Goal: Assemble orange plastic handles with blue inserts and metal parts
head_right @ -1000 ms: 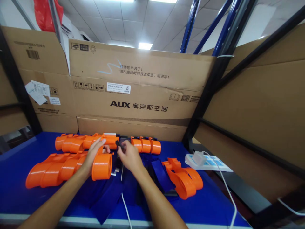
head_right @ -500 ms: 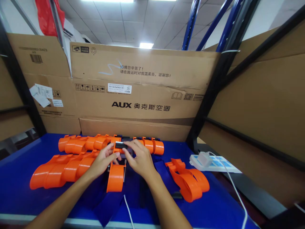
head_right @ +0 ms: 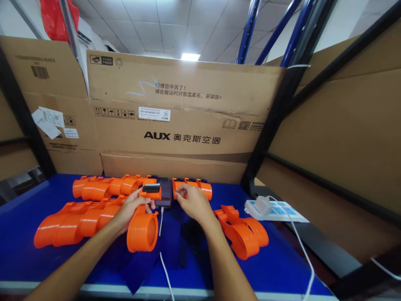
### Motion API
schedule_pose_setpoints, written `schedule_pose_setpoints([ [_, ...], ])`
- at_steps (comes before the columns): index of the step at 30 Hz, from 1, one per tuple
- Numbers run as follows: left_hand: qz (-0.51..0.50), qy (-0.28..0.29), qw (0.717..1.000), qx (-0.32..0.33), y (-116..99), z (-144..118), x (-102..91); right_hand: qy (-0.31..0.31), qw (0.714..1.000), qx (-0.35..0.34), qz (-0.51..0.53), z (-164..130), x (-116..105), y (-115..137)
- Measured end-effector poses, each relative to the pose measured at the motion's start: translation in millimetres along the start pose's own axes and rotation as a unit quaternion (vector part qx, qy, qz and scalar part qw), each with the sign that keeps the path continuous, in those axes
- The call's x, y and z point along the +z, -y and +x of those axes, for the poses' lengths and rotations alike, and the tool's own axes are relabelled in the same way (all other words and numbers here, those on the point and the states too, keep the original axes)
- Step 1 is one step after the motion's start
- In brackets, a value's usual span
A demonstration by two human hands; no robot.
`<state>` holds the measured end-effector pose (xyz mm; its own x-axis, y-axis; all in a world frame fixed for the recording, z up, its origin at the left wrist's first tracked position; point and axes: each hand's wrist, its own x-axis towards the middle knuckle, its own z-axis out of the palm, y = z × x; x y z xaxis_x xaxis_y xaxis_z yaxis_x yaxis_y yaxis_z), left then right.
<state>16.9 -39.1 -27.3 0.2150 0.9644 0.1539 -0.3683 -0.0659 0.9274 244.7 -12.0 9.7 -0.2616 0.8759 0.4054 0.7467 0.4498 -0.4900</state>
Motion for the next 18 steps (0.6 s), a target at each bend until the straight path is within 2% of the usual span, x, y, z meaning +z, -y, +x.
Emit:
schedule_pose_setpoints([
  [3, 0.010, -0.005, 1.000, 0.003, 0.6, -0.2, -1.4, 0.109, 0.981, 0.076, -0.140, -3.9, -2.6, -8.3],
  [6, 0.017, -0.001, 1.000, 0.000, 0.0, -1.6, -0.7, 0.159, 0.960, 0.099, -0.208, -7.9, 1.7, -6.7],
  [12, 0.040, 0.008, 0.999, 0.013, -2.7, -3.9, 2.1, 0.166, 0.959, 0.084, -0.215, -10.9, 11.1, 1.2],
  [18, 0.044, 0.006, 0.999, 0.007, -1.9, -2.6, 2.7, 0.153, 0.966, 0.060, -0.200, -9.3, 4.9, 1.9],
])
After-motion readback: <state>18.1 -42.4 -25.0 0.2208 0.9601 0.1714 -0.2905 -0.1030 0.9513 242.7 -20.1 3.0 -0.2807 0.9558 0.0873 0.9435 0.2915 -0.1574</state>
